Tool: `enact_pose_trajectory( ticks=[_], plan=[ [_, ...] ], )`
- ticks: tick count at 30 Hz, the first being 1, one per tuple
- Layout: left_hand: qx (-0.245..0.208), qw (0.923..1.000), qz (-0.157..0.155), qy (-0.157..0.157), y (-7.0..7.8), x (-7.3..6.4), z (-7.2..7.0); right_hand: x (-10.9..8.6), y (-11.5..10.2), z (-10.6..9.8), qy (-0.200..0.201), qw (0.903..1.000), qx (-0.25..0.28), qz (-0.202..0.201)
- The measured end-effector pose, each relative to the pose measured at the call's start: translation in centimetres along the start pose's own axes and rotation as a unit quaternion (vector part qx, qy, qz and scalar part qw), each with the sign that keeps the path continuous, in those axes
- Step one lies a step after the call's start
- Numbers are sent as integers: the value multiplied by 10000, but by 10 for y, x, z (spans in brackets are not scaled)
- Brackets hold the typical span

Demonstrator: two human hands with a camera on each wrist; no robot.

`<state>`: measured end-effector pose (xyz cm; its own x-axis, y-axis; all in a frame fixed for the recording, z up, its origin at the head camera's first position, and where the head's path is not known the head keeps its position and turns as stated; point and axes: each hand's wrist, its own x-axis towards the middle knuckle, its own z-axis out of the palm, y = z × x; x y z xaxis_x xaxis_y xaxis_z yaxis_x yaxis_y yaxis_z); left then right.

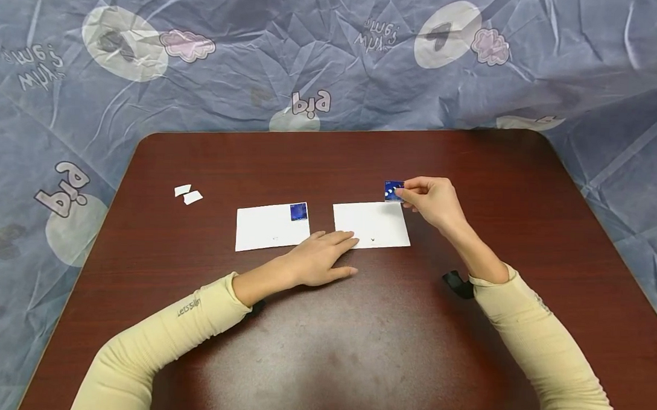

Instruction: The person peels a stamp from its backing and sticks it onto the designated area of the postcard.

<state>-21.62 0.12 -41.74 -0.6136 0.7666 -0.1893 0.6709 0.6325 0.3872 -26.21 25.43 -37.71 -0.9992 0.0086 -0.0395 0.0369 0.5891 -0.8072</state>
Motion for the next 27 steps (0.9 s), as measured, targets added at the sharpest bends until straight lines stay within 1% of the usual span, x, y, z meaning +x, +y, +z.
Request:
enact_pose_trajectory(
  ticks=[3, 8, 13, 20, 24, 27],
  plan=[
    [185, 9996, 1, -205, -2, 1, 6, 4, 10, 1, -135, 9996, -26, 248],
    [390, 9982, -36, -444, -4, 2, 12, 11, 26, 6, -403, 9964, 143, 733],
    [555, 9969, -119, -539, -4, 3, 16, 17, 36, 11, -750, 9915, 304, 1018],
    [579, 9965, -195, -576, -2, 3, 17, 21, 43, 12, -1134, 9847, 315, 1283],
    [587, 9965, -181, -566, -2, 3, 17, 24, 45, 12, -1339, 9823, 197, 1291],
    [594, 9965, -166, -567, -2, 3, 17, 26, 45, 11, -1387, 9818, 65, 1296]
  ],
)
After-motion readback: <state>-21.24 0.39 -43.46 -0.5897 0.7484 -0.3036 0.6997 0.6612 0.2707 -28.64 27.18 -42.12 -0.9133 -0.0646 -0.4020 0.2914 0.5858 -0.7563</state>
